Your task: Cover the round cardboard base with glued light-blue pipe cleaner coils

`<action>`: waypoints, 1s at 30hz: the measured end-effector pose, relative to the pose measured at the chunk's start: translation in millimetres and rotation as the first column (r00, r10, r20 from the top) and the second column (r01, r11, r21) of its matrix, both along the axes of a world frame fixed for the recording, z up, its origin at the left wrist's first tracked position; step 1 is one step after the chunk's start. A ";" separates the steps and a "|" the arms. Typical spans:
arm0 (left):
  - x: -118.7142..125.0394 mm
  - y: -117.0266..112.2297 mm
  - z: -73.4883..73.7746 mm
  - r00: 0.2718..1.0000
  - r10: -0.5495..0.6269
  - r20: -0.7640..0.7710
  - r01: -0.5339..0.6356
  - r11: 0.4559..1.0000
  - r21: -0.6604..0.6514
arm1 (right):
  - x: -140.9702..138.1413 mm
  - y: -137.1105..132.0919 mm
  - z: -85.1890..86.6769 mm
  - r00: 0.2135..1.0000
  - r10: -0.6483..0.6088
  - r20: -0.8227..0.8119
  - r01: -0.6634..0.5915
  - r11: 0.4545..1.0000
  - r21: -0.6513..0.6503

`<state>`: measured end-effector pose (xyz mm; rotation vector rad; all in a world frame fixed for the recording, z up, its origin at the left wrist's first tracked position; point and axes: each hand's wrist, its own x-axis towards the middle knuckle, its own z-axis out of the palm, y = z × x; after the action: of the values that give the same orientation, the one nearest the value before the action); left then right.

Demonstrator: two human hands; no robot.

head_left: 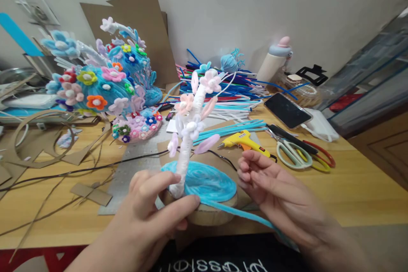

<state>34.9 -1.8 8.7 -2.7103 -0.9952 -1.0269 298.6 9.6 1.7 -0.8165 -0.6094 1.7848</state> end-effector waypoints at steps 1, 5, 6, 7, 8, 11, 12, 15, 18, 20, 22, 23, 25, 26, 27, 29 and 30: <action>1.2 1.3 0.1 1.000 -0.007 0.005 0.007 1.000 0.002 | -0.2 1.3 -1.3 1.000 -0.012 -0.026 0.012 1.000 -0.007; 4.2 3.3 1.9 1.000 -0.014 -0.018 0.013 1.000 -0.025 | -0.3 6.7 -6.1 0.996 -0.084 -0.035 0.083 0.996 -0.035; 4.4 3.3 2.3 1.000 -0.013 -0.024 0.012 0.999 -0.033 | -0.1 7.9 -7.2 0.994 -0.106 -0.018 0.105 0.993 -0.046; 4.5 3.2 2.7 0.999 -0.011 -0.030 0.010 0.999 -0.039 | 0.2 9.0 -8.2 0.992 -0.130 -0.001 0.129 0.990 -0.059; 4.5 3.2 3.0 0.999 -0.011 -0.036 0.010 0.999 -0.045 | 0.5 9.8 -9.1 0.988 -0.151 0.014 0.152 0.986 -0.068; 4.6 3.6 4.1 0.999 -0.029 -0.025 0.027 0.997 -0.067 | 0.9 11.0 -10.7 0.982 -0.184 0.034 0.186 0.980 -0.067; 4.7 3.9 4.5 0.999 -0.036 -0.006 0.036 0.996 -0.078 | 0.8 11.0 -10.8 0.982 -0.187 0.040 0.189 0.980 -0.066; 4.5 5.4 5.8 0.998 -0.046 0.053 0.052 0.991 -0.119 | 0.5 11.1 -10.8 0.982 -0.182 0.056 0.185 0.981 -0.061; 4.1 7.3 5.7 0.993 -0.054 0.106 0.071 0.984 -0.164 | 1.1 11.8 -12.5 0.983 -0.173 0.069 0.176 0.983 -0.052; 4.1 8.4 4.3 0.985 -0.062 0.159 0.093 0.976 -0.199 | 1.9 12.3 -14.2 0.983 -0.168 0.078 0.171 0.984 -0.041; 4.7 8.9 1.6 0.973 -0.067 0.219 0.118 0.967 -0.227 | 2.5 12.2 -14.5 0.982 -0.167 0.084 0.170 0.985 -0.030; 5.1 8.8 -0.4 0.967 -0.066 0.246 0.125 0.964 -0.235 | 2.5 11.7 -13.7 0.981 -0.172 0.095 0.174 0.985 -0.017; 6.5 8.0 -5.9 0.951 -0.054 0.306 0.132 0.961 -0.242 | 2.1 9.6 -9.9 0.971 -0.197 0.134 0.193 0.980 0.041; 7.3 7.3 -9.2 0.940 -0.047 0.339 0.136 0.960 -0.245 | 1.7 7.9 -7.0 0.963 -0.217 0.159 0.206 0.975 0.084; 8.2 6.4 -12.6 0.927 -0.040 0.372 0.142 0.958 -0.249 | 1.3 6.0 -3.8 0.954 -0.238 0.183 0.217 0.967 0.131; 9.9 4.4 -19.2 0.901 -0.030 0.432 0.160 0.950 -0.268 | 1.0 1.6 2.5 0.940 -0.261 0.219 0.213 0.952 0.220; 10.7 3.5 -21.9 0.893 -0.027 0.450 0.170 0.945 -0.280 | 1.3 -0.6 5.1 0.937 -0.259 0.234 0.197 0.946 0.256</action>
<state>45.6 1.6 -13.2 -2.8617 -1.1791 -1.6971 299.8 9.0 6.8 -0.9327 -0.8430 1.3731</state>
